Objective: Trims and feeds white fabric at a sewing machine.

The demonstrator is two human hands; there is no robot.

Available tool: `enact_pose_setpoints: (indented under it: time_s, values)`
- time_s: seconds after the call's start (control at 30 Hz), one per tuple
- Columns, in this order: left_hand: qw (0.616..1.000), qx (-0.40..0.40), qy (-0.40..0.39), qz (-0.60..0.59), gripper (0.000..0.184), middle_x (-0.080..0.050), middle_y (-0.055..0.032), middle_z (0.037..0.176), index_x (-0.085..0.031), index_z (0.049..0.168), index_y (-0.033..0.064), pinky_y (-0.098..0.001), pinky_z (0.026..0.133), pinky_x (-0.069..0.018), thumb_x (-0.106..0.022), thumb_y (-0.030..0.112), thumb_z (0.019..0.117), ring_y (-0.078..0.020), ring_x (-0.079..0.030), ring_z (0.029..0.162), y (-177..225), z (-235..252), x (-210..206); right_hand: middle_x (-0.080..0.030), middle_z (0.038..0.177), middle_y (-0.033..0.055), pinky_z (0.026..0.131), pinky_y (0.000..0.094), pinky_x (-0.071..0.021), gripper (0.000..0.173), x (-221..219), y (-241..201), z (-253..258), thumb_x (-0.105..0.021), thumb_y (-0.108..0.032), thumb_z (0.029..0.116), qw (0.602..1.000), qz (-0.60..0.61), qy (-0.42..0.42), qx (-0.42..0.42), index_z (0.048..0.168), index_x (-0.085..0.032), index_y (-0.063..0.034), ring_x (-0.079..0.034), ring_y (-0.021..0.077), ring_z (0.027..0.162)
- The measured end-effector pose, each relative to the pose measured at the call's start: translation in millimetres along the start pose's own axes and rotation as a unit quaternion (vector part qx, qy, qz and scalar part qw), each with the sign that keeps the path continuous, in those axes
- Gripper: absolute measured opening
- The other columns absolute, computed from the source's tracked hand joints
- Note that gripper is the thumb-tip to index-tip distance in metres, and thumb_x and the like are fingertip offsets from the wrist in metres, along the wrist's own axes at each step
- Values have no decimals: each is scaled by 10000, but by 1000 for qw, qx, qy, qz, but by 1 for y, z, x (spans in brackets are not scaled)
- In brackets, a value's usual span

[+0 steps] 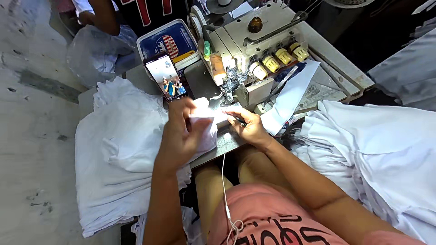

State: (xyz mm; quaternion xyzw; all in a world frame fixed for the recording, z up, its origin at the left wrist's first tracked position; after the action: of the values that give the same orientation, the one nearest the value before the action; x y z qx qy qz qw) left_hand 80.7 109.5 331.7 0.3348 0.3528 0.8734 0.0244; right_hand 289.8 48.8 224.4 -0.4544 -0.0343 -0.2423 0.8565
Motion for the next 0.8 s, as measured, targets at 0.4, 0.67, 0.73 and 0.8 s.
enact_pose_setpoints:
  time_s: [0.4, 0.67, 0.73, 0.8]
  values:
    - [987, -152, 40, 42, 103, -600, 57, 1076, -630, 942, 171, -246, 1115, -367, -640, 236, 1022, -55, -508, 1235, 9, -36, -10, -604, 1376, 204, 642, 156, -514, 232, 14, -79, 3, -543, -15, 971, 974, 66, -119, 181, 1156, -683, -22, -629, 50, 717]
    - [984, -118, -43, 128, 290, -713, -15, 891, -692, 953, 136, -506, 1235, -187, -613, 406, 1025, -88, -662, 1042, 5, -38, 6, -751, 974, 142, 724, 200, -543, 128, 17, -72, -2, -566, -29, 933, 977, -15, -90, 192, 960, -687, 1, -701, 121, 823]
    - [987, -95, -89, 91, 318, -696, -14, 821, -714, 864, 136, -573, 1204, -228, -626, 413, 992, -113, -674, 971, 2, -39, 28, -678, 789, 100, 697, 177, -507, 117, 21, -75, -4, -559, -41, 942, 980, -2, -72, 184, 946, -665, 9, -643, 100, 747]
    - [984, -62, -155, -57, 256, -642, 79, 825, -642, 873, 186, -424, 1192, -341, -600, 391, 1020, -12, -645, 948, 7, -38, 56, -642, 762, 89, 709, 134, -493, 135, 23, -80, -6, -551, -56, 972, 983, 47, -74, 163, 957, -652, 31, -608, 51, 727]
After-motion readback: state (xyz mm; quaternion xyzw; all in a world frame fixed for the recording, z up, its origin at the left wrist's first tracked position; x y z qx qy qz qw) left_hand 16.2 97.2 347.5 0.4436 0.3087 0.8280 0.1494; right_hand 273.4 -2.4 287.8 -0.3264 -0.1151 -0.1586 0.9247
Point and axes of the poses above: each hand's wrist, its own z-axis towards the middle knuckle, its own x-axis out of the back of the hand, y = z × x, the point moved 1 cm from there along z, towards the middle knuckle
